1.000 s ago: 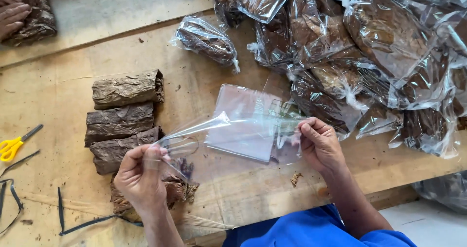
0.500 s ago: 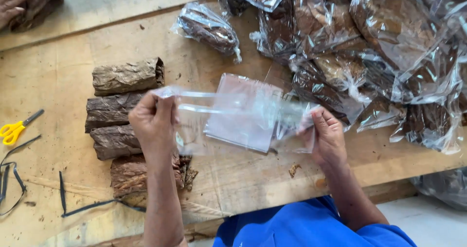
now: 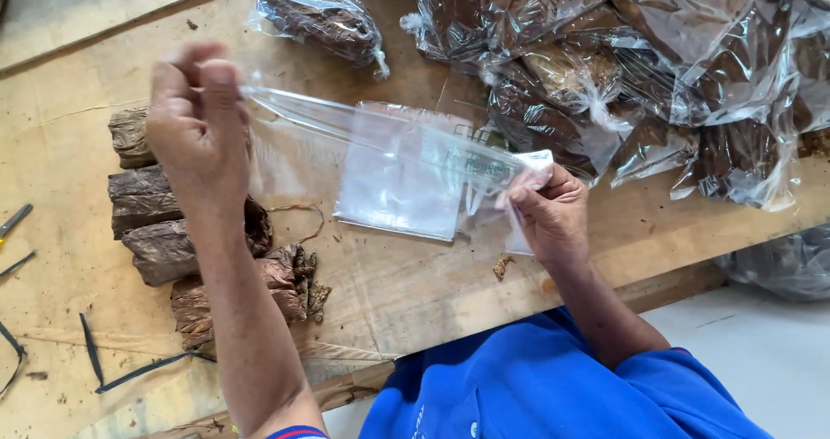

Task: The person places bundles of dried leaves into plastic bags, folds the bags over the contents, and presses them down to flatten them on a wooden work surface.

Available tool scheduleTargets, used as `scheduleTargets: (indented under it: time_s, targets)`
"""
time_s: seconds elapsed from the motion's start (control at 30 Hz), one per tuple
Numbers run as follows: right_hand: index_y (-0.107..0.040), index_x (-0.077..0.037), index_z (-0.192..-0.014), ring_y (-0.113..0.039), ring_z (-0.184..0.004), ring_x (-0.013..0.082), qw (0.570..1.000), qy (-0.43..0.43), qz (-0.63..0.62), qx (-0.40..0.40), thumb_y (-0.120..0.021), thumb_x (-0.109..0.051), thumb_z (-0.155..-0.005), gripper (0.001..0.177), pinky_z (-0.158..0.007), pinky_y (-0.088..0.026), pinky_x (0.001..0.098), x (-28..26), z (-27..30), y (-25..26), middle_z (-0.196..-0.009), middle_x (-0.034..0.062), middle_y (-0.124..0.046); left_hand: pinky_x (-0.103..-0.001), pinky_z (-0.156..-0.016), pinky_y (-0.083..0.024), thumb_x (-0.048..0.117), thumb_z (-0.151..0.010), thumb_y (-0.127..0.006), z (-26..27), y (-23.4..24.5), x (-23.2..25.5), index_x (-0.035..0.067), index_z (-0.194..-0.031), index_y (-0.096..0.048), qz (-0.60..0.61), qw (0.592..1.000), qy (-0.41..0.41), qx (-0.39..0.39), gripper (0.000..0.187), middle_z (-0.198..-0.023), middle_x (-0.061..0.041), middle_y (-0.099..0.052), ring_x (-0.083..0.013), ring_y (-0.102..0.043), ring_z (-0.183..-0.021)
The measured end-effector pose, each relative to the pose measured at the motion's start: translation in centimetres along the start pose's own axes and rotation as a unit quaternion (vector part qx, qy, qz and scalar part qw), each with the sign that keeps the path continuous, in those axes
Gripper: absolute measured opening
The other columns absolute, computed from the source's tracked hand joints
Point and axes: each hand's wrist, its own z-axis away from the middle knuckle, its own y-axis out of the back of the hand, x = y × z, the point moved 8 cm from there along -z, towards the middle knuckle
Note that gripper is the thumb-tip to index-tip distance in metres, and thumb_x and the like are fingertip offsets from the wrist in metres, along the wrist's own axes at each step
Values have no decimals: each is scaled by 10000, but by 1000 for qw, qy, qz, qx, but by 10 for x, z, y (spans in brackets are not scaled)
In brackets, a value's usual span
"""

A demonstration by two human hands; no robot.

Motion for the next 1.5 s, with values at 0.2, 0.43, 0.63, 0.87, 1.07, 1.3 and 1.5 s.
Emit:
scheduleTargets:
  time_s: [0.2, 0.43, 0.63, 0.87, 1.07, 1.3, 1.5]
  targets:
    - [-693, 67, -889, -770, -755, 246, 998, -47, 22, 44, -769, 94, -862, 85, -717, -678, 360, 13, 14, -7, -806, 208, -734, -572, -1107, -477, 473, -1096, -651, 74, -24, 69, -80, -1439, -466, -271, 959, -65, 46, 676, -1327, -322, -573, -456, -574, -1233]
    - [-690, 97, -848, -750, -730, 264, 996, -63, 50, -26, -858, 186, -668, 262, -668, -656, 366, 49, 28, -22, -797, 232, -716, -292, -772, -653, 122, -906, -806, 151, -99, 53, 149, -1103, -777, -45, 991, -52, -114, 201, -1016, -12, -751, -181, -779, -874]
    - [-709, 70, -888, -723, -686, 251, 986, -153, -24, -57, -818, 172, -738, 211, -618, -646, 338, 61, 41, -36, -788, 213, -710, -249, -749, -654, 212, -870, -843, 163, -87, 25, 165, -1114, -791, 16, 990, 58, -128, 254, -1008, -16, -743, -159, -781, -867]
    - [-733, 113, -846, -707, -724, 227, 981, -151, 28, -117, -824, 207, -682, 211, -661, -630, 353, 54, 46, -51, -774, 230, -705, -307, -706, -626, 211, -927, -784, 158, -75, 35, 197, -992, -760, -42, 990, -6, -133, 70, -874, 2, -702, -212, -753, -774]
    - [-717, 100, -829, -734, -752, 272, 979, -146, 33, -142, -857, 196, -621, 268, -691, -638, 376, 71, 35, -29, -777, 239, -700, -305, -688, -563, 184, -996, -690, 169, -83, 55, 155, -985, -667, -177, 971, -110, -120, 39, -813, -7, -623, -211, -705, -702]
    - [-718, 94, -860, -755, -739, 258, 970, -190, 12, -151, -854, 175, -664, 252, -681, -652, 384, 80, 43, -43, -770, 213, -721, -253, -707, -526, 147, -929, -719, 176, -78, 49, 165, -885, -612, -161, 976, -113, -91, 117, -733, 29, -546, -169, -665, -655]
    - [-721, 91, -870, -769, -796, 240, 966, -203, 30, -159, -827, 154, -739, 180, -716, -654, 357, 74, 47, -61, -790, 202, -752, -253, -697, -527, 128, -906, -711, 177, -69, 32, 166, -833, -616, -129, 987, -66, -67, 125, -694, 28, -573, -170, -670, -662]
